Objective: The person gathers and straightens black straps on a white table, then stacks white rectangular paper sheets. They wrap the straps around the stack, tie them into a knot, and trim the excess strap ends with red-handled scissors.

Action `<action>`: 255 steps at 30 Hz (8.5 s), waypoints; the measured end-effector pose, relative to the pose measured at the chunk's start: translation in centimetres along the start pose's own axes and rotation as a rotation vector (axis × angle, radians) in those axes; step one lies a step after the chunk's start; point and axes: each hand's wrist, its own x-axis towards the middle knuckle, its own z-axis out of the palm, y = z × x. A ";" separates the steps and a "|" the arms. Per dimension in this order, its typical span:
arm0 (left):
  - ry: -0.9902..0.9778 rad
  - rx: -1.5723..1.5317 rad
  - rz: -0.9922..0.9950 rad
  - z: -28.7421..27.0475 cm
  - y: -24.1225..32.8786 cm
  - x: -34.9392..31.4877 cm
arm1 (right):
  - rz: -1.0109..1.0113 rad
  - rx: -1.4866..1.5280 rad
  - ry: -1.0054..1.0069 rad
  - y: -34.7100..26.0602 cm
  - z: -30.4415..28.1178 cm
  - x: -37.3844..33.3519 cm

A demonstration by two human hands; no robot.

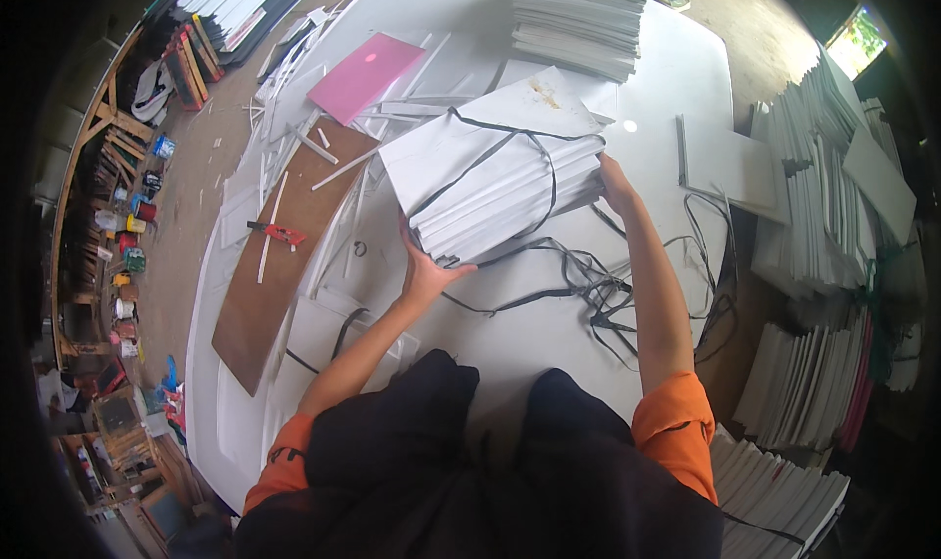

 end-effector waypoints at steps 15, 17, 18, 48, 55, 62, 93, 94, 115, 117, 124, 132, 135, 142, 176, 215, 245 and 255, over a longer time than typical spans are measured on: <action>-0.213 0.034 -0.130 -3.0 -2.3 1.4 | -0.088 -0.054 -0.036 1.6 1.5 -2.7; -0.195 0.050 -0.091 -2.9 -2.7 1.2 | -0.096 -0.051 -0.022 2.7 1.0 -2.2; -0.187 0.059 -0.071 -2.8 -2.8 1.2 | -0.080 -0.054 -0.003 3.1 0.6 -1.9; -0.228 -0.286 -0.296 -11.1 3.8 12.9 | -0.533 -0.974 0.202 -15.3 -1.5 -11.8; 0.137 -0.556 -0.501 -11.9 2.3 14.3 | -0.426 -0.524 -0.001 -18.4 0.9 -7.8; 0.208 -0.490 -0.627 -12.3 -1.4 12.4 | -0.466 -0.655 0.299 -15.1 -0.8 -4.8; 0.234 -0.767 -0.973 -10.5 -8.2 6.9 | -0.057 -0.261 0.176 -6.9 -7.2 -2.0; 0.286 -0.627 -0.957 -10.0 -8.0 7.1 | -0.055 -0.256 0.188 -6.1 -7.1 -1.4; 0.179 0.261 -0.174 -3.4 -10.3 0.6 | -0.136 0.048 -0.004 2.5 -4.2 -0.8; 0.080 0.270 -0.236 -3.8 -11.1 0.2 | -0.076 0.061 0.071 2.4 -2.5 -1.3; 0.050 0.253 -0.155 -1.6 -12.3 0.8 | -0.162 0.133 0.022 7.4 -3.2 0.3; 0.183 -0.071 -0.513 3.9 -15.7 -4.5 | -0.178 0.236 0.091 11.8 -0.2 1.1; -0.012 0.323 -0.284 3.1 -15.1 -4.1 | -0.163 0.242 0.095 11.6 -0.3 0.8; 0.117 -0.324 -0.740 4.0 -18.0 -2.4 | -0.207 0.155 0.012 6.9 1.4 0.0; 0.372 -0.178 -0.594 2.8 -11.7 5.6 | -0.205 0.465 0.122 0.3 3.8 -3.2; 0.039 0.050 -0.253 -3.7 -0.4 13.2 | -0.388 -0.514 0.362 -6.3 2.9 -7.1; -0.412 -0.013 -0.561 -0.1 3.3 21.1 | -0.419 -1.489 0.488 -16.1 6.4 -7.3; -0.393 -0.851 -0.777 2.2 6.3 20.3 | -0.244 -0.638 0.121 -14.7 8.4 -6.6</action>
